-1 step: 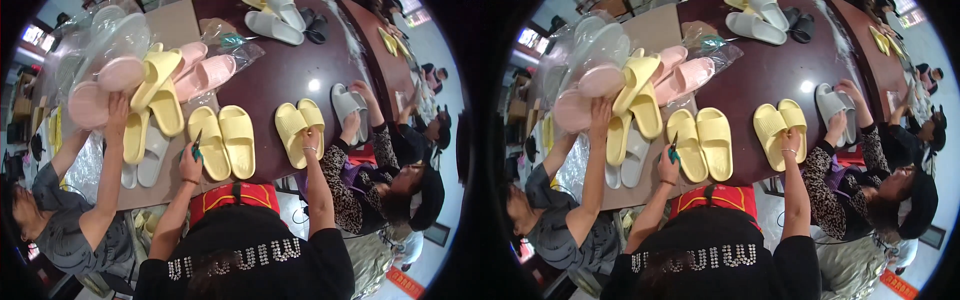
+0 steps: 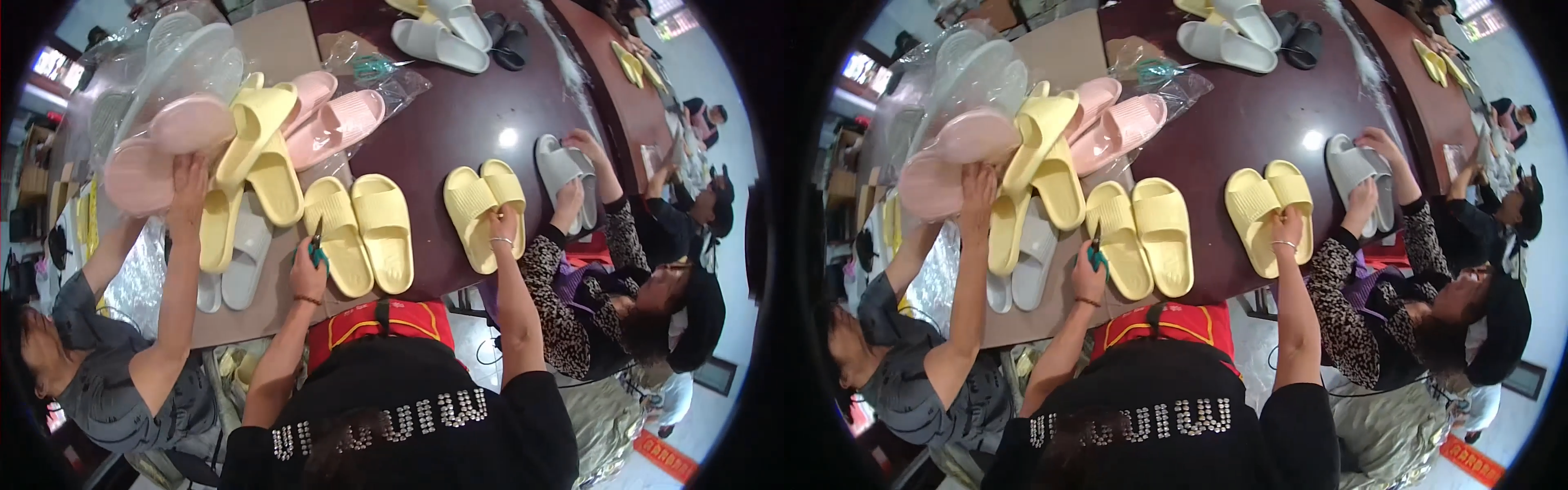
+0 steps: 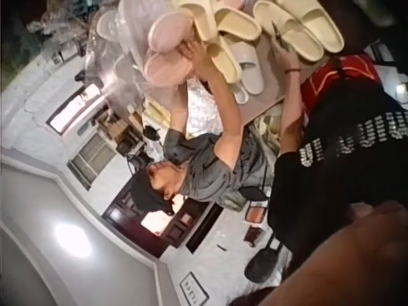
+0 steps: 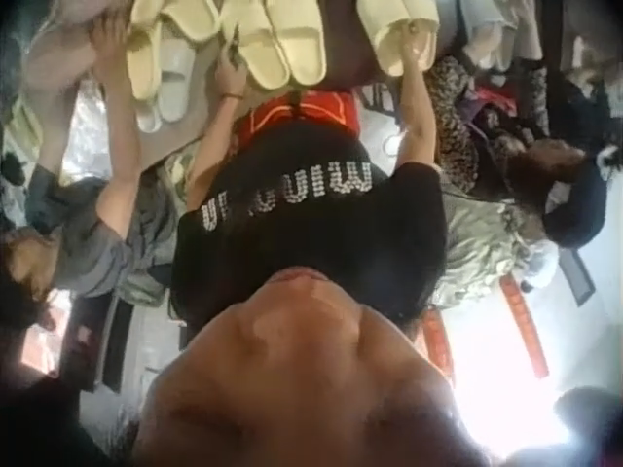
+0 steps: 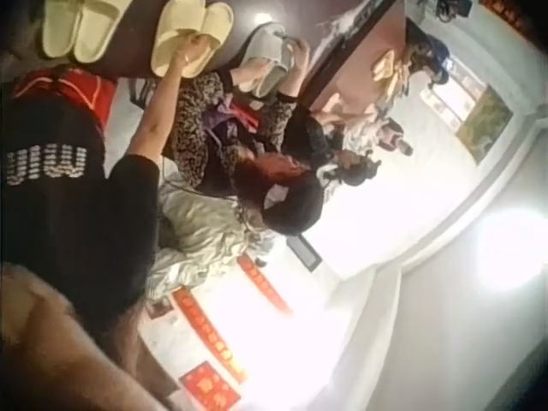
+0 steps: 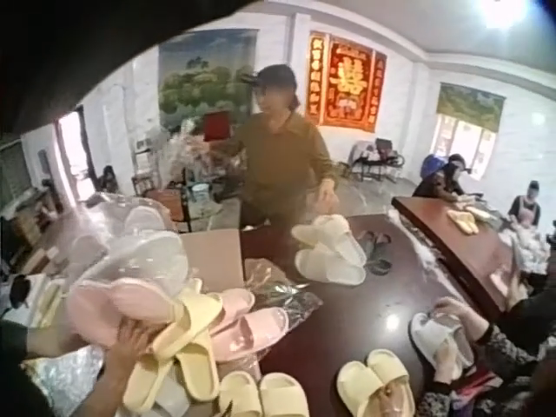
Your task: Trimming and packaging plastic slippers into bags at a manufacturing station.
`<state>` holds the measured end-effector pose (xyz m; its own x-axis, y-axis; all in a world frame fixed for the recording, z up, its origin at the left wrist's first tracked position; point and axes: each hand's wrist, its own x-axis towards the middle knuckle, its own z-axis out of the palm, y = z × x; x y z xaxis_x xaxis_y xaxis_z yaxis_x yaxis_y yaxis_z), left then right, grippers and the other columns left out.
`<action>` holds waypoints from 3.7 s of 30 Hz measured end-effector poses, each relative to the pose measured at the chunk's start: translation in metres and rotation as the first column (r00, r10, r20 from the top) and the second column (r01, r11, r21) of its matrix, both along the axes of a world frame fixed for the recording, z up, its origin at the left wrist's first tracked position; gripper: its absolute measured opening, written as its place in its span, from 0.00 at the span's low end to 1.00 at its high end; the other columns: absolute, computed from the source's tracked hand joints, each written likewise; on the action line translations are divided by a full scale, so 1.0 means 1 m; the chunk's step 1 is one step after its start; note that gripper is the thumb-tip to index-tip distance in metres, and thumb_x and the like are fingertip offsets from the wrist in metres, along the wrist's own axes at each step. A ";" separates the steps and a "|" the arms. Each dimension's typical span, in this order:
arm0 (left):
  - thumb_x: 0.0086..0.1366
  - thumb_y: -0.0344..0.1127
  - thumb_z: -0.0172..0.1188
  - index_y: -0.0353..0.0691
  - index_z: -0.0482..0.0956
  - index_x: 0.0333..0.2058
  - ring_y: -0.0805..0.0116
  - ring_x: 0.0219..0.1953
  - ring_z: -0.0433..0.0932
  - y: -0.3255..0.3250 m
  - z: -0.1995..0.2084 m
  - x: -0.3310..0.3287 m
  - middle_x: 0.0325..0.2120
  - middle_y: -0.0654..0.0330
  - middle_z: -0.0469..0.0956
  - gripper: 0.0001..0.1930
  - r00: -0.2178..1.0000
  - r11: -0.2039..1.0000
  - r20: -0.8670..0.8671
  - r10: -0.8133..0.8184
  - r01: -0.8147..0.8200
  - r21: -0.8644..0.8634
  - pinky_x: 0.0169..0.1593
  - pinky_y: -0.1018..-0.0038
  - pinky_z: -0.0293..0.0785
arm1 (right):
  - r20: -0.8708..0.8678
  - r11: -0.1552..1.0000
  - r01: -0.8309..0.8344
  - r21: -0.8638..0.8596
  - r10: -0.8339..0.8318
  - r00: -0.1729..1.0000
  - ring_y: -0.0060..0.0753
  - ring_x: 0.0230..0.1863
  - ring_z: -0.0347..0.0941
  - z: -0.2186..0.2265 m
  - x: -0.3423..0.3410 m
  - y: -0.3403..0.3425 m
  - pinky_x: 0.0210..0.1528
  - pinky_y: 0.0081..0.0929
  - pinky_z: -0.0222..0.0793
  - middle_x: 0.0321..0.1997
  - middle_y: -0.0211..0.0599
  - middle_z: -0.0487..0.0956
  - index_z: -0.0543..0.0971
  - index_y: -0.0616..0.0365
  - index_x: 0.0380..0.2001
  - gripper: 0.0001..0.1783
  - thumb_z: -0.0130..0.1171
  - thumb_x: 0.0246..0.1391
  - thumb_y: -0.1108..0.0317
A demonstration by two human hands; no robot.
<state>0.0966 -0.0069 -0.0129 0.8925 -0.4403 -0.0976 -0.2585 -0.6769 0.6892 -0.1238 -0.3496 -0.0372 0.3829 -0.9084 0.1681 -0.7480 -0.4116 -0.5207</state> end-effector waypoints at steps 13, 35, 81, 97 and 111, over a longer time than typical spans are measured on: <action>0.47 0.24 0.50 0.43 0.61 0.48 0.50 0.42 0.69 0.017 -0.006 -0.005 0.39 0.48 0.70 0.26 0.994 1.000 -0.113 0.003 -0.002 0.003 0.42 0.65 0.66 | 0.052 0.818 0.558 -0.141 -0.557 0.829 0.49 0.47 0.61 0.018 0.050 0.038 0.46 0.43 0.58 0.47 0.45 0.65 0.66 0.50 0.46 0.27 0.57 0.38 0.63; 0.48 0.33 0.59 0.42 0.58 0.51 0.56 0.46 0.67 0.005 -0.010 0.017 0.44 0.51 0.67 0.30 0.986 0.955 -0.005 -0.167 0.160 -0.250 0.46 0.68 0.64 | 0.264 0.988 -0.145 0.044 0.128 0.956 0.47 0.51 0.57 0.006 0.114 0.166 0.49 0.40 0.56 0.49 0.39 0.63 0.66 0.53 0.45 0.25 0.53 0.38 0.69; 0.50 0.36 0.51 0.37 0.64 0.46 0.55 0.28 0.73 -0.002 0.042 -0.007 0.25 0.50 0.73 0.22 0.631 0.692 -0.312 -0.710 0.708 -0.143 0.32 0.67 0.68 | -0.108 0.741 -0.646 -0.186 0.638 0.763 0.26 0.28 0.66 0.051 0.085 0.196 0.30 0.29 0.54 0.21 0.21 0.71 0.75 0.45 0.19 0.02 0.56 0.38 0.63; 0.51 0.29 0.53 0.37 0.60 0.51 0.80 0.24 0.68 0.030 0.038 0.010 0.22 0.63 0.69 0.26 0.800 0.924 -0.555 -0.227 -0.003 -0.381 0.29 0.82 0.66 | 0.727 -0.218 -0.830 0.514 0.624 0.286 0.25 0.27 0.70 0.138 0.098 0.248 0.30 0.21 0.65 0.24 0.35 0.75 0.75 0.60 0.27 0.08 0.54 0.46 0.67; 0.51 0.31 0.53 0.36 0.60 0.50 0.71 0.25 0.71 0.060 0.034 0.033 0.23 0.59 0.72 0.26 0.941 0.949 -0.133 -0.312 0.301 -0.099 0.32 0.77 0.68 | 0.151 -0.243 -0.657 0.714 0.969 -0.195 0.40 0.36 0.70 0.077 0.148 0.269 0.40 0.28 0.64 0.32 0.41 0.74 0.75 0.59 0.32 0.20 0.50 0.47 0.53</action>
